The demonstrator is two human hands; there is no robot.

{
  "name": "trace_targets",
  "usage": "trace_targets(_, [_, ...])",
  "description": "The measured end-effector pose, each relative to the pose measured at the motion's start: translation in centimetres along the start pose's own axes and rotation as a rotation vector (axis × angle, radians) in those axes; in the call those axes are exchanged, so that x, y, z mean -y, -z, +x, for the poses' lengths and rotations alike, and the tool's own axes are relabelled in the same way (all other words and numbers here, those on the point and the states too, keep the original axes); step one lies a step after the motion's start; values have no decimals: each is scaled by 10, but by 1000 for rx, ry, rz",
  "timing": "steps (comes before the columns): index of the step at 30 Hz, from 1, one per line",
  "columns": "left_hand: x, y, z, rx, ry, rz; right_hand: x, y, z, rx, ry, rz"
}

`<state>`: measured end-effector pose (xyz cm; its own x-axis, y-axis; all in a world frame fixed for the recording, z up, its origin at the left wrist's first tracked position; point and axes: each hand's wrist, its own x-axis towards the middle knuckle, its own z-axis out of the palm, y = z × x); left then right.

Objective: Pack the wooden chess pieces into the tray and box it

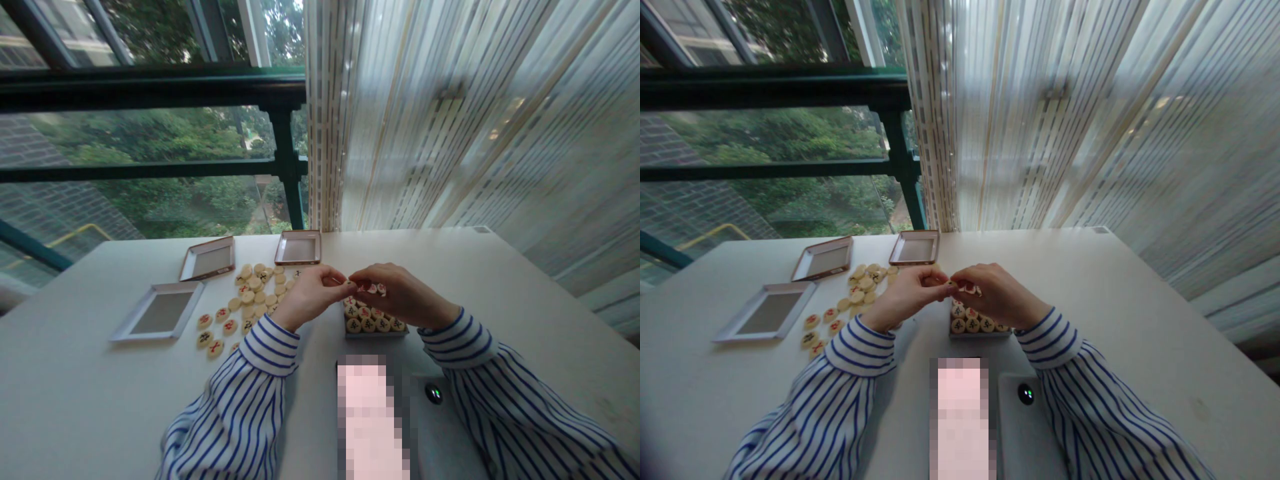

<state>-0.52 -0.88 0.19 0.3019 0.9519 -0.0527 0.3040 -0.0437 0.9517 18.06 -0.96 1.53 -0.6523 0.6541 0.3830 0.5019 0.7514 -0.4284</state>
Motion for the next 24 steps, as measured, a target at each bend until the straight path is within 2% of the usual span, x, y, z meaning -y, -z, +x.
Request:
trace_targets(14, [-7,1,-2,51,-26,6,-3,1,-2,6,23,-56])
trace_targets(24, [-16,5,-6,71,1,47,-1,5,-2,-3,16,-50])
